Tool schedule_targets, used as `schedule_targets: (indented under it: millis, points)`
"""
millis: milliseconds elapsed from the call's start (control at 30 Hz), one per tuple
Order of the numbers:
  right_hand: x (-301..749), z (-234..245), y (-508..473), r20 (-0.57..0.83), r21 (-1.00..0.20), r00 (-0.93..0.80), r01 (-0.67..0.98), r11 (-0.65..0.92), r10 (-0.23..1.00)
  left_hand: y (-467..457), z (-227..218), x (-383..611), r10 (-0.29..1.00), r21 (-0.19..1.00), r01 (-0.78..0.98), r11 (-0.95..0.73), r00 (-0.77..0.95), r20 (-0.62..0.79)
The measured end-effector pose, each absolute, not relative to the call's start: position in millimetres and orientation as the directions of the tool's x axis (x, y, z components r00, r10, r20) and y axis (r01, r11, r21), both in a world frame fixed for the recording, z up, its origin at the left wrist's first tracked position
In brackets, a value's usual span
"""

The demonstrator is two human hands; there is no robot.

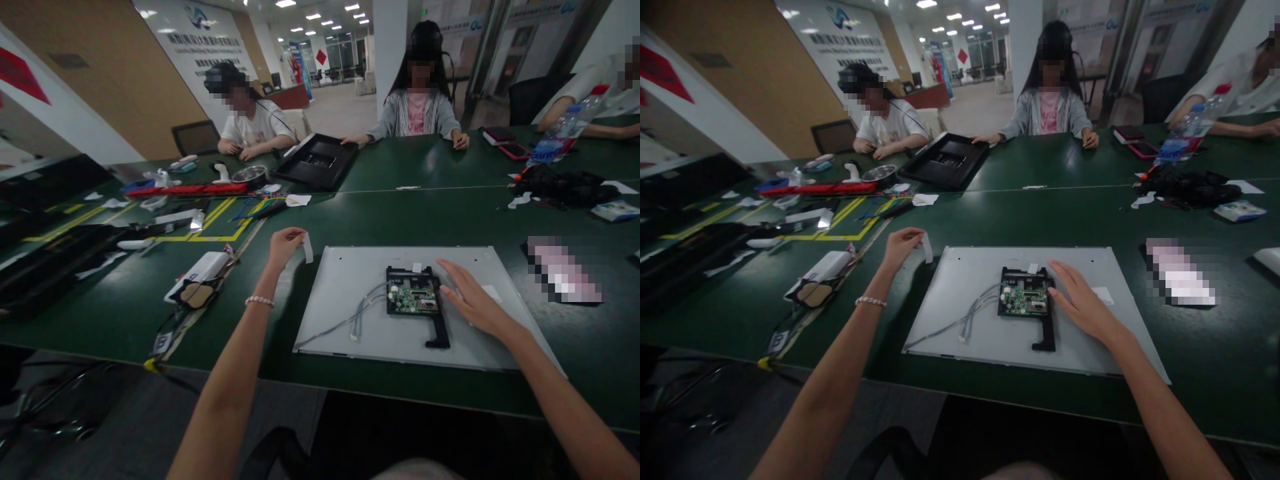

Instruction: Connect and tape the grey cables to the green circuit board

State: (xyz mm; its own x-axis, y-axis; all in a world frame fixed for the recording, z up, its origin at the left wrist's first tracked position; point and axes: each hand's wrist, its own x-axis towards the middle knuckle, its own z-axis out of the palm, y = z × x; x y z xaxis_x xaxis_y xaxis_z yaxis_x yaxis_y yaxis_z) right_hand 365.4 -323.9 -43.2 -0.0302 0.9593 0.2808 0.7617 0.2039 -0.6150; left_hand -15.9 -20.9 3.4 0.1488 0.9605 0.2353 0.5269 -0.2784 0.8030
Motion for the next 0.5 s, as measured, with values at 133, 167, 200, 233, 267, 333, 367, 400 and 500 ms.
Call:
schedule_targets:
  millis: [133,167,200,233,267,333,367,400,500]
  points:
    - [358,-35,-323,0.336,-0.589,-0.034,0.773,0.238,0.941,-82,34,-2,0.948,0.931,0.190,-0.313,0.125,0.293]
    - [353,-30,-324,0.346,-0.578,-0.044,0.777,0.249,0.937,-101,40,3,0.952,0.947,0.133,-0.293,0.135,0.276]
    - [346,-24,-326,0.353,-0.567,-0.060,0.780,0.265,0.934,-121,45,8,0.956,0.958,0.103,-0.266,0.155,0.249]
    - [338,-17,-329,0.358,-0.558,-0.084,0.779,0.285,0.930,-139,48,14,0.961,0.969,0.097,-0.227,0.185,0.207]
    - [328,-11,-332,0.360,-0.552,-0.113,0.775,0.309,0.926,-157,50,20,0.961,0.976,0.105,-0.192,0.220,0.166]
    - [304,-2,-338,0.361,-0.534,-0.189,0.761,0.369,0.913,-188,47,31,0.956,0.978,0.148,-0.147,0.275,0.102]
    - [292,1,-341,0.357,-0.521,-0.227,0.756,0.395,0.906,-200,43,36,0.956,0.975,0.181,-0.126,0.286,0.071]
    - [281,1,-343,0.356,-0.504,-0.264,0.754,0.422,0.896,-210,39,41,0.956,0.970,0.214,-0.113,0.289,0.048]
    - [251,-5,-345,0.364,-0.430,-0.356,0.755,0.495,0.861,-225,22,48,0.955,0.951,0.293,-0.098,0.296,0.007]
